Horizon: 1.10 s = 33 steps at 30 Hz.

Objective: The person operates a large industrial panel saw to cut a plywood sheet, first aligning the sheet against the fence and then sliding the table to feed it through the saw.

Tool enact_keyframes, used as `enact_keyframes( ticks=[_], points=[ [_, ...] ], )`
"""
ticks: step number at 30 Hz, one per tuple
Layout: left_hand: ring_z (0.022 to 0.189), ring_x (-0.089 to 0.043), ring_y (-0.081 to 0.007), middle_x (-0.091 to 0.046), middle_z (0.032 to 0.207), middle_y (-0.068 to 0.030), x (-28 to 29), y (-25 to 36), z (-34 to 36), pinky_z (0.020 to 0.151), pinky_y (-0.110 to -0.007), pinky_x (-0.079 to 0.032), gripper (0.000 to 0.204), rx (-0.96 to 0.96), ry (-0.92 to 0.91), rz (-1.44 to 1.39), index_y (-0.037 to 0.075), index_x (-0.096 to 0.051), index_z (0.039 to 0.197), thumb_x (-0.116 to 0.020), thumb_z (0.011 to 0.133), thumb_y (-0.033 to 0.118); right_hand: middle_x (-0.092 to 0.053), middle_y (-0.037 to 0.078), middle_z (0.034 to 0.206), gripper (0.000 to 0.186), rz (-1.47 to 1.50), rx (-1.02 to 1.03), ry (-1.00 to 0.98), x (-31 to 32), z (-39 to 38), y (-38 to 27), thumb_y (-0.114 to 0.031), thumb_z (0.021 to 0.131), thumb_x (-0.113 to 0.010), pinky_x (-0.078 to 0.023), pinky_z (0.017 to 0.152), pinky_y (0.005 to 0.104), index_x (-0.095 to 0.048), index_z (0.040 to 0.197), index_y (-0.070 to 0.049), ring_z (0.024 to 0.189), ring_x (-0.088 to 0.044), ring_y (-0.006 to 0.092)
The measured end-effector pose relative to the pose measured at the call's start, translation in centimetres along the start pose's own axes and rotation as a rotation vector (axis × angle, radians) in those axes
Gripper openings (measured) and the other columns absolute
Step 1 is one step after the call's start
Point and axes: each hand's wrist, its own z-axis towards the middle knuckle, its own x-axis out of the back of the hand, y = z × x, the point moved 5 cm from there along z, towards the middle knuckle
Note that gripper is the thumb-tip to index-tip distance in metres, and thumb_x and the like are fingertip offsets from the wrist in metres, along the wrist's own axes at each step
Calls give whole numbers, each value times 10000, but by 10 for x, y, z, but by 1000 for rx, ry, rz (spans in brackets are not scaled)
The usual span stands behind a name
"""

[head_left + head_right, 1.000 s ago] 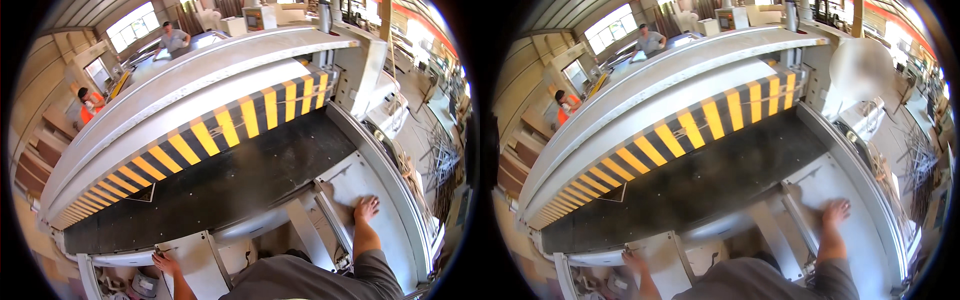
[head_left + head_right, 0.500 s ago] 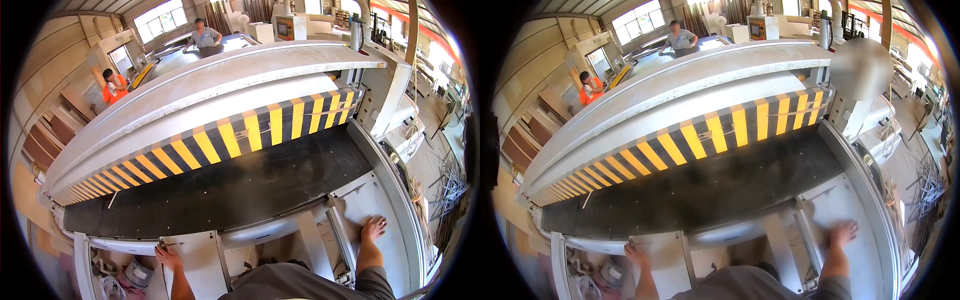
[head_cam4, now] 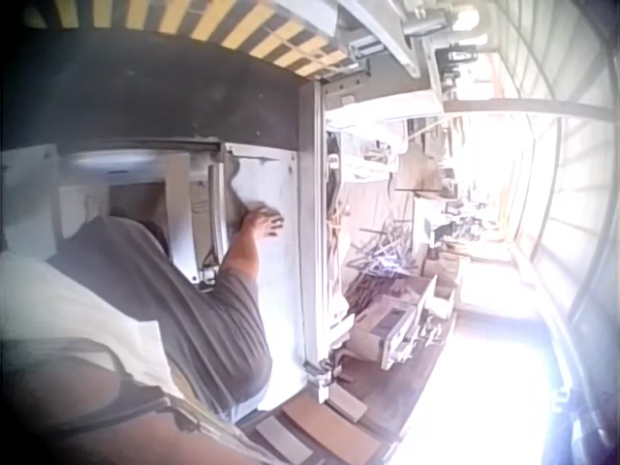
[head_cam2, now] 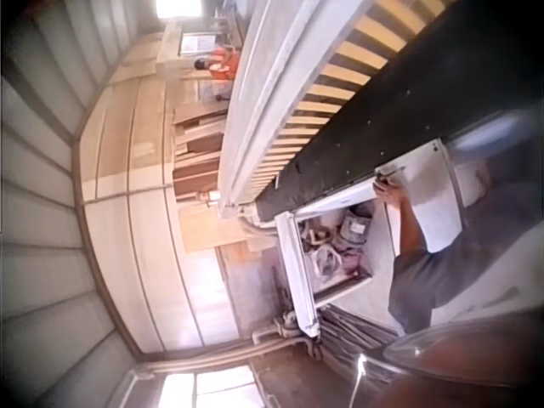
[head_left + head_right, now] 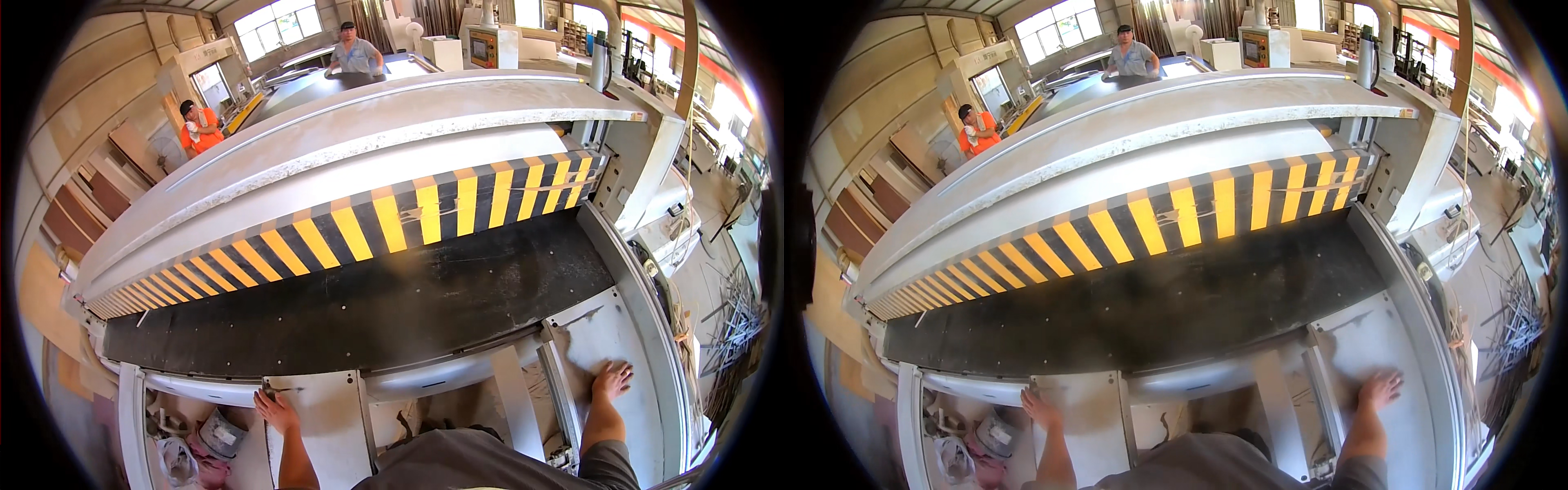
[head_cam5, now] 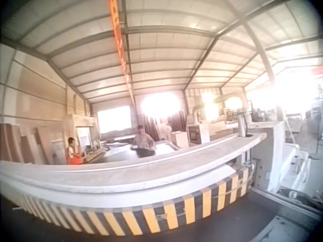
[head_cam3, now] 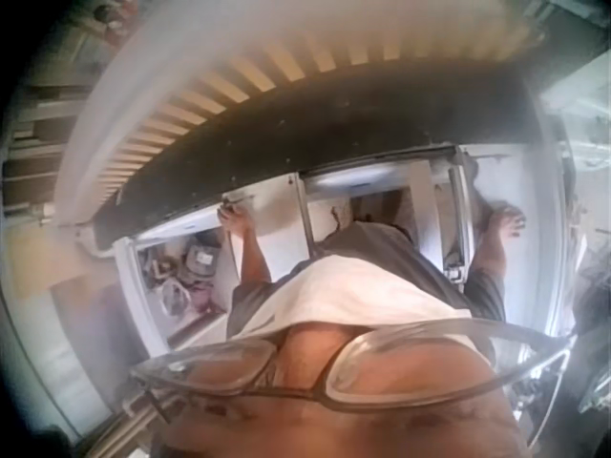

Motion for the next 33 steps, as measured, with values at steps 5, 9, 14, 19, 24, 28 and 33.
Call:
enact_keyframes(
  ticks=[5, 9, 14, 19, 24, 28, 33],
  points=[
    [1478, -336, -447, -359, 1600, -257, -4, -5, 1, 1241, -563, -250, 623, -14, -2, 10, 17, -380, 1541, -404, 1089, 445, -260, 105, 1711, 689, 3, -8, -1, -1, 0, -1, -501, 1088, -364, -175, 1268, 540, -275, 1638, -94, 1595, -180, 286],
    [1479, -333, -446, -358, 1600, -257, -2, -5, 0, 1244, -562, -246, 623, -23, 3, 12, 16, -376, 1545, -401, 1091, 442, -261, 107, 1710, 700, 11, 1, 5, -2, 0, -1, -517, 1085, -363, -172, 1266, 545, -274, 1639, -98, 1596, -176, 285],
    [1484, -323, -445, -355, 1603, -257, 4, -1, -1, 1248, -560, -233, 631, -27, 11, -22, 16, -372, 1549, -389, 1093, 452, -255, 105, 1713, 708, 11, 7, 13, -5, 3, 1, -526, 1083, -360, -170, 1265, 550, -271, 1640, -98, 1596, -172, 290],
    [1484, -319, -455, -356, 1601, -260, 4, 3, 3, 1248, -564, -233, 635, -6, -10, -37, 20, -376, 1548, -382, 1093, 463, -245, 101, 1716, 714, 6, -2, 2, -5, 2, 1, -530, 1082, -359, -161, 1268, 555, -260, 1643, -99, 1597, -167, 298],
    [1483, -314, -472, -368, 1591, -263, -10, 6, 20, 1236, -570, -262, 597, -103, 75, -58, 26, -405, 1523, -400, 1086, 434, -228, 101, 1722, 710, 30, 14, -18, 5, -5, -11, -517, 1083, -374, -149, 1272, 559, -245, 1647, -104, 1597, -163, 301],
    [1417, -388, -480, -432, 1531, -259, -11, 107, 47, 1187, -564, -325, 514, -387, 10, -162, 16, -448, 1472, -512, 1043, 291, -223, 103, 1723, 699, 42, -14, -16, -2, 5, 2, -499, 1084, -385, -148, 1272, 559, -250, 1645, -104, 1598, -160, 302],
    [1346, -445, -478, -467, 1487, -251, 2, 234, 69, 1147, -552, -360, 494, -602, -78, -445, 2, -470, 1444, -578, 1011, 213, -252, 95, 1717, 719, 32, 1, 16, -16, 13, 5, -526, 1068, -393, -157, 1262, 560, -279, 1642, -109, 1593, -187, 293]
  ],
)
